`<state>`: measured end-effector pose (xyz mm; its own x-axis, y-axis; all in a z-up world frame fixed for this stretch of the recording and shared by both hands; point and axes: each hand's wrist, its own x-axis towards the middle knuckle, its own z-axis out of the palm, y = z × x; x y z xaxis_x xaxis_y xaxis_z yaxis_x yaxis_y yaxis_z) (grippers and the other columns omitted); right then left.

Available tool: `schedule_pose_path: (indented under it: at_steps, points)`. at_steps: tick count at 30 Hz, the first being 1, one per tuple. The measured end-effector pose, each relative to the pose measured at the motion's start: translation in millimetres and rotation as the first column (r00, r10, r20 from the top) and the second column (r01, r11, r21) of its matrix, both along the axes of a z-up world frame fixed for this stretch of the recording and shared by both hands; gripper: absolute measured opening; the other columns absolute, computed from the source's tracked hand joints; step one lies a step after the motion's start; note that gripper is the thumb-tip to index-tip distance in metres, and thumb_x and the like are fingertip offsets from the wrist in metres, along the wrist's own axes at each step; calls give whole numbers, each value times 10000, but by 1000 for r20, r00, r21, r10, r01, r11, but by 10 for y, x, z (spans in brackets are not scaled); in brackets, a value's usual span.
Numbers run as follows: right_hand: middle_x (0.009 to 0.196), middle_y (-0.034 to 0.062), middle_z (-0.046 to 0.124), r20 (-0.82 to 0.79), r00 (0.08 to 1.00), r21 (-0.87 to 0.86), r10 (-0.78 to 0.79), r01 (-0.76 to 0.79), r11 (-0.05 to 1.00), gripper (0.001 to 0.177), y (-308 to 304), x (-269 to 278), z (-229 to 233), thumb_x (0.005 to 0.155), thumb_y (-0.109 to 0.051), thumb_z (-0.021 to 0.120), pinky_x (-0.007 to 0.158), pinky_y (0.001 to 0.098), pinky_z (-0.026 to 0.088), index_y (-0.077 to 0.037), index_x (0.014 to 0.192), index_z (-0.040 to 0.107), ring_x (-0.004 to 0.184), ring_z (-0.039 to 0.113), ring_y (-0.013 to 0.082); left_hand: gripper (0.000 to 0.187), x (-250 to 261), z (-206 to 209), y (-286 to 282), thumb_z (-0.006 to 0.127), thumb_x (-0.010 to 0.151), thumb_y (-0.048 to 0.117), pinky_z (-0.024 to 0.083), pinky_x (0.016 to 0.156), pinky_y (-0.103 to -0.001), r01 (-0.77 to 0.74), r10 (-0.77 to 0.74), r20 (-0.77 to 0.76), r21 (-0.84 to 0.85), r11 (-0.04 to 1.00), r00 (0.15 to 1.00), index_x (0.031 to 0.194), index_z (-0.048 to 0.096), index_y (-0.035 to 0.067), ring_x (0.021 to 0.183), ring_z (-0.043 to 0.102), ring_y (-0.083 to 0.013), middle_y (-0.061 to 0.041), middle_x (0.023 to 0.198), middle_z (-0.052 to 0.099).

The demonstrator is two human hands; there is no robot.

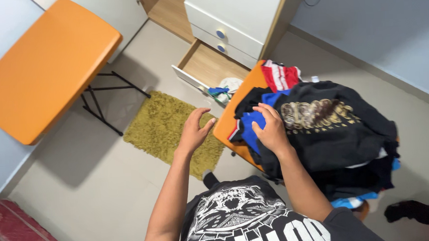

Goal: The person takes various items of clothing from a drawer, including black shirts, a white shirt, a blue shirt, and a white patterned shirt, and places them onto a pile on a small table.

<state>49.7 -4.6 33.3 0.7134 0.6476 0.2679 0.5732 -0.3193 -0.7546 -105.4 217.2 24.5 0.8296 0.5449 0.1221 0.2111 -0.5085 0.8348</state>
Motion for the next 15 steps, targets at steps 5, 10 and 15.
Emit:
schedule_pose_path:
  at_steps: [5, 10, 15]
  points:
    - [1349, 189, 635, -30, 999, -9, -27, 27, 1000, 419, 452, -246, -111, 808, -62, 753, 1069, 421, 474, -45, 1219, 675, 1265, 598, 376, 410, -213, -4, 495, 728, 903, 287, 525, 979, -387, -2, -4, -57, -103, 995, 998, 1249, 644, 84, 1264, 599, -308, -129, 1323, 638]
    - [1339, 192, 641, -55, 998, -21, -27, 26, 999, 399, 798, -296, -163, 820, -53, 742, 1052, 405, 492, -40, 1212, 670, 1253, 614, 370, 397, -208, -94, 890, 741, 917, 274, 472, 1071, -406, 33, -34, -27, -31, 999, 999, 1250, 661, 72, 1254, 614, -316, -144, 1310, 659]
    - [1332, 194, 643, -76, 997, -18, -30, 28, 999, 420, 1199, -152, -262, 823, -57, 743, 1058, 400, 486, -36, 1235, 661, 1257, 614, 364, 390, -96, -169, 1293, 735, 930, 265, 469, 1076, -413, 56, -56, -1, -59, 997, 998, 1258, 658, 70, 1271, 609, -325, -147, 1336, 650]
